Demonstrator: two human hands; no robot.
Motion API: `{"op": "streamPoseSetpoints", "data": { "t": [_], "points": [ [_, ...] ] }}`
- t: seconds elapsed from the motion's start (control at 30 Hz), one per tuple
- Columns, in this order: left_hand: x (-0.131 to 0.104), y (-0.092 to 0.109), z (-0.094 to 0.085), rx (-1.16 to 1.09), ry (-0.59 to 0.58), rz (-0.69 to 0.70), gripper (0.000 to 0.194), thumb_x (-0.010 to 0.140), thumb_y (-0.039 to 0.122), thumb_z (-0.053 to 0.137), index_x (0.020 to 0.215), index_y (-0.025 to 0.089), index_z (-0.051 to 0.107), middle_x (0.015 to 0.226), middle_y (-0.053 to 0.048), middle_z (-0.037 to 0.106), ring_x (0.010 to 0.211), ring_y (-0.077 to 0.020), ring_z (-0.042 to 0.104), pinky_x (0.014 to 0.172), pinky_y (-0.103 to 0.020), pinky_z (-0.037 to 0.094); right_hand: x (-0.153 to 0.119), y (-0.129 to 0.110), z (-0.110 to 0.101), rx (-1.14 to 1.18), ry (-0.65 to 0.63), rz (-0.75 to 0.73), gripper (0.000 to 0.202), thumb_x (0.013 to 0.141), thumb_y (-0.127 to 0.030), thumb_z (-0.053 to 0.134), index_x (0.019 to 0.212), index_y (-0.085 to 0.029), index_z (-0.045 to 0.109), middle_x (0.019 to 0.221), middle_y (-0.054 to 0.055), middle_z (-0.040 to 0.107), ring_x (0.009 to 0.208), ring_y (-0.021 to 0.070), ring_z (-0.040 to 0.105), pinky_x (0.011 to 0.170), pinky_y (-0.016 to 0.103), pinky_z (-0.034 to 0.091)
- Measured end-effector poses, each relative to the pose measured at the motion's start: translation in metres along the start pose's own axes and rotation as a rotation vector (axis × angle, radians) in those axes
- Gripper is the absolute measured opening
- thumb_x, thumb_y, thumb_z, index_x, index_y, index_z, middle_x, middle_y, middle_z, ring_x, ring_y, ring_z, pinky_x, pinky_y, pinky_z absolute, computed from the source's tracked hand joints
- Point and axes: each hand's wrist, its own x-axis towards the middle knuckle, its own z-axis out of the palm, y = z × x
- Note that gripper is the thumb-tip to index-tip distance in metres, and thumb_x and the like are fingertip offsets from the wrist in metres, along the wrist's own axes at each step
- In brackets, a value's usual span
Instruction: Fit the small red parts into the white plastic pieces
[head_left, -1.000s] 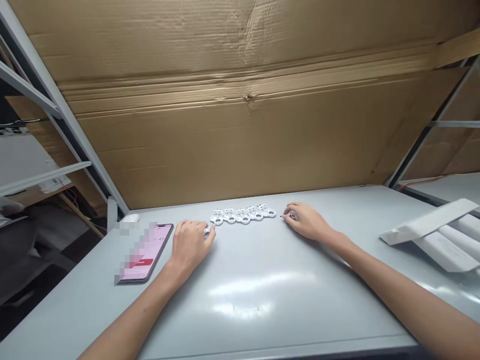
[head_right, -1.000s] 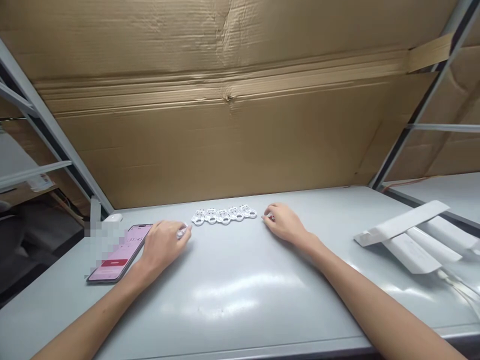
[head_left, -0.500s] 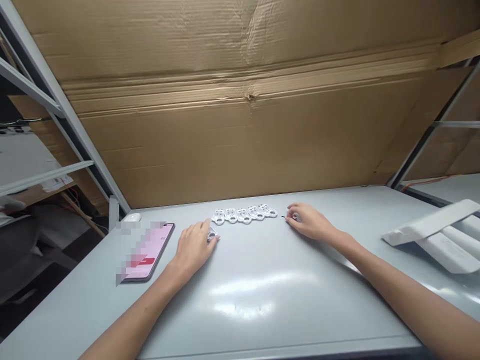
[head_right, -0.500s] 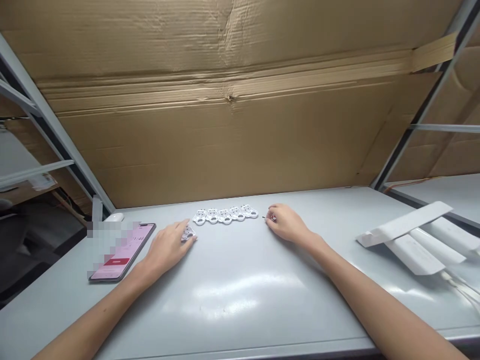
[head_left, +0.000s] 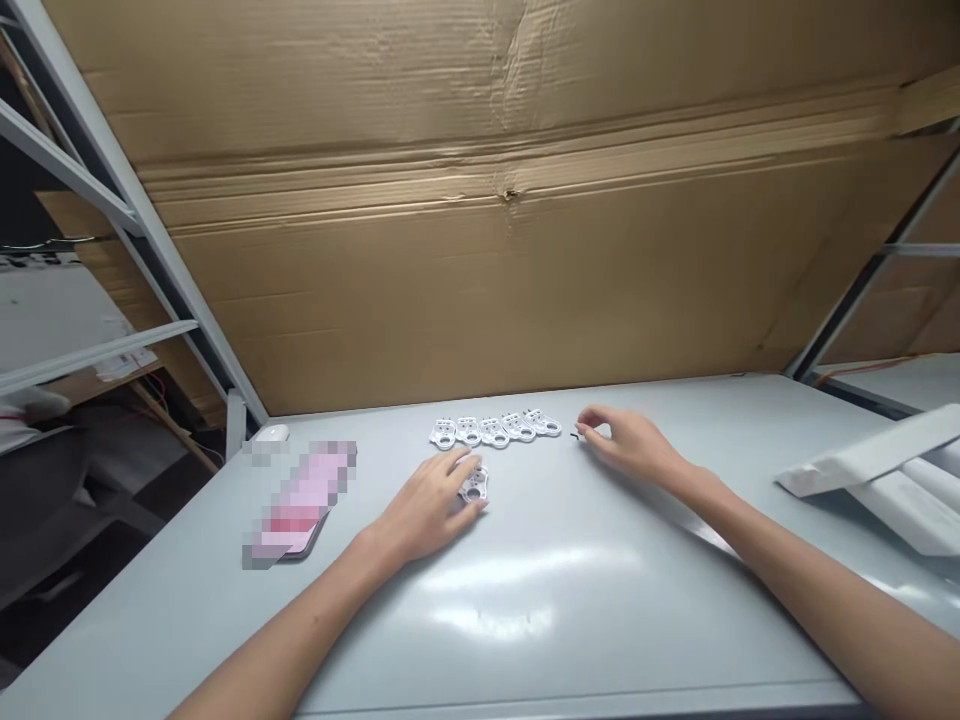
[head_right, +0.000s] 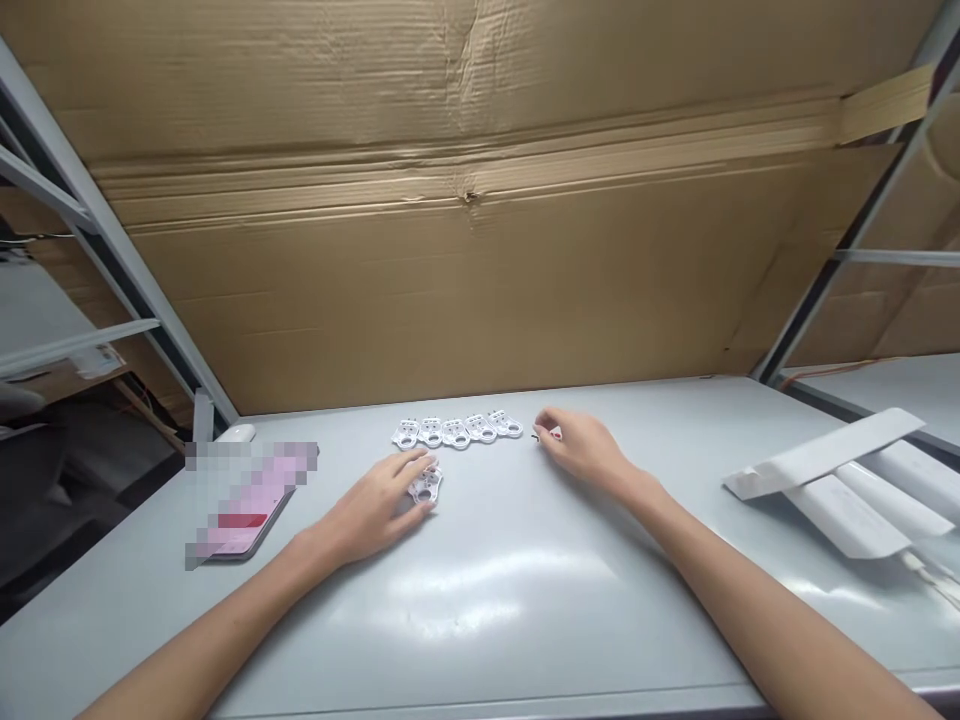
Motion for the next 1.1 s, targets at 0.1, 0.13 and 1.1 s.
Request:
{"op": "streamPoseSetpoints", "data": {
  "t": [0.1, 0.13, 1.1],
  "points": [
    [-0.001, -0.004, -0.009, 0.02, -0.027, 0.019, 0.047, 0.097, 0.038, 0.052, 0.138, 0.017, 0.048, 0.145, -0.015, 0.047, 0.132, -0.0304, 0.045, 0.107, -0.046, 0.041, 0.001, 0.001, -0.001, -0.003, -0.015, -0.018, 0.017, 0.084, -0.031, 0.048, 0.087, -0.026, 0.064, 0.095, 0.003, 0.073, 0.081, 0.024, 0.066, 0.071, 0.036, 0.049],
    [-0.001, -0.005, -0.012, 0.025, -0.028, 0.025, 0.046, 0.096, 0.039, 0.052, 0.137, 0.017, 0.05, 0.145, -0.015, 0.047, 0.132, -0.0307, 0.045, 0.108, -0.045, 0.04, 0.001, 0.002, -0.002, -0.002, -0.017, -0.027, 0.017, 0.084, -0.031, 0.048, 0.087, -0.026, 0.064, 0.095, 0.003, 0.073, 0.082, 0.024, 0.066, 0.071, 0.036, 0.049],
    [0.0, 0.01, -0.023, 0.022, -0.099, 0.202, 0.03, 0.103, 0.035, 0.04, 0.123, 0.029, 0.061, 0.134, -0.004, 0.057, 0.127, -0.0266, 0.047, 0.111, -0.046, 0.032, -0.014, -0.053, 0.017, 0.98, -0.325, 0.252, 0.034, 0.082, -0.045, 0.07, 0.103, -0.018, 0.071, 0.11, 0.013, 0.072, 0.106, 0.0285, 0.068, 0.103, 0.047, 0.048]
  ]
}}
